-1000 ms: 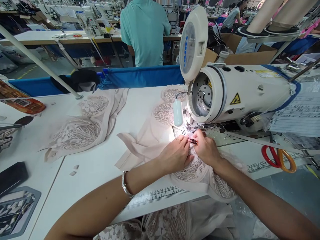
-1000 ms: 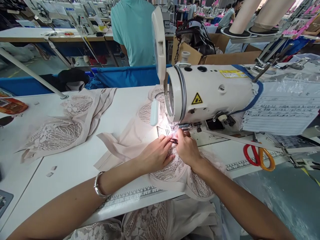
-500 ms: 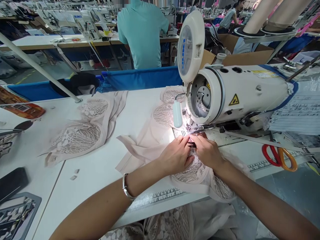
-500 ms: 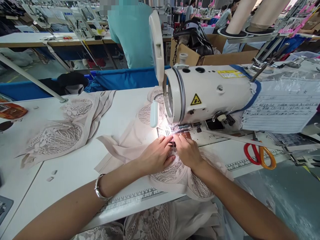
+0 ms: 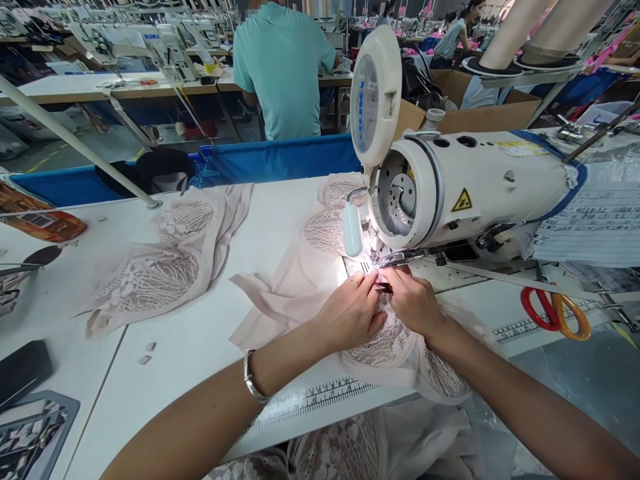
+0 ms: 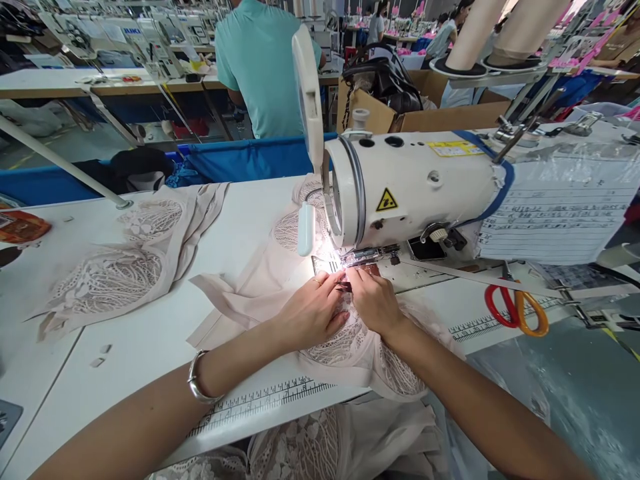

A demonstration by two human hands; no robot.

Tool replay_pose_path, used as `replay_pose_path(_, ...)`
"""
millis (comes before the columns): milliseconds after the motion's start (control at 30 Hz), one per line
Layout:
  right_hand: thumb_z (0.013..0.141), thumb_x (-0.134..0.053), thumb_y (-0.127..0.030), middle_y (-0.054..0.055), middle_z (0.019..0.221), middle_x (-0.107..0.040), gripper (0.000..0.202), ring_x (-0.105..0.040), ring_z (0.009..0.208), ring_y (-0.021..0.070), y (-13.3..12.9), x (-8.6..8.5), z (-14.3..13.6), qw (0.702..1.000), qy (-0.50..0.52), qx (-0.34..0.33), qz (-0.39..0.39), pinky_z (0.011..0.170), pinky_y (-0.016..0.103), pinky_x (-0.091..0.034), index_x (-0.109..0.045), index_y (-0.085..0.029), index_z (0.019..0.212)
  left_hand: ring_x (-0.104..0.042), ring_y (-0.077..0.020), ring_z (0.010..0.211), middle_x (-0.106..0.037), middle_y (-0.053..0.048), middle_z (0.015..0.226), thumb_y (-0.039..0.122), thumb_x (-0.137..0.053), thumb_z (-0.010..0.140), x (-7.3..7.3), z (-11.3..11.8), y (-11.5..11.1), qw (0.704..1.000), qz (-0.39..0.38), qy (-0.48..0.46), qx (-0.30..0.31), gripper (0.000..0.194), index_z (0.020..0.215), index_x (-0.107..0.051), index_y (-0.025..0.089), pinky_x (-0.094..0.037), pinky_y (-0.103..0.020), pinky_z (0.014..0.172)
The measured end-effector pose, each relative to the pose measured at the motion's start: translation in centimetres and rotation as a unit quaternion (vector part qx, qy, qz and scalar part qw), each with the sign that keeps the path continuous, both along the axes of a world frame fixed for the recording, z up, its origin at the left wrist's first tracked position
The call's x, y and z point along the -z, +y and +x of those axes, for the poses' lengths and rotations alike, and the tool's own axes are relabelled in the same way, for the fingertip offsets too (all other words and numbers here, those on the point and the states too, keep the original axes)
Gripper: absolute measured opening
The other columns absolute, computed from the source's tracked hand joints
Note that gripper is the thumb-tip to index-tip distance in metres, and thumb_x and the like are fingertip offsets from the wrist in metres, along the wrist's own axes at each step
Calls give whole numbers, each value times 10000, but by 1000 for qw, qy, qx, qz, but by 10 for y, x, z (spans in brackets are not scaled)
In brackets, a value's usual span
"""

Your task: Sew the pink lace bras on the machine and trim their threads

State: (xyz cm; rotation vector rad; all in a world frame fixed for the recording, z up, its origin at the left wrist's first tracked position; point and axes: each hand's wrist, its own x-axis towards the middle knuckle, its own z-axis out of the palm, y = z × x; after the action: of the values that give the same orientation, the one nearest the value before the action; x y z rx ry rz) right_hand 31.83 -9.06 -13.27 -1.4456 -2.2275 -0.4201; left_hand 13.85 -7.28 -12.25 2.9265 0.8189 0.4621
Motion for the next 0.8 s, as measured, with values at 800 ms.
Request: replay_pose_path(800,908,-458,-95,67,867,-686,314,-644,741,189,-8,-3,11,998,-5,-14,-60,672,266,-491,-662,-140,1143,-561,-285,1025,-563,-189,1358,424,-502,960,-1,-5,2,1000,3,-8,-3,416,1213,-564,100,-433,-421,889)
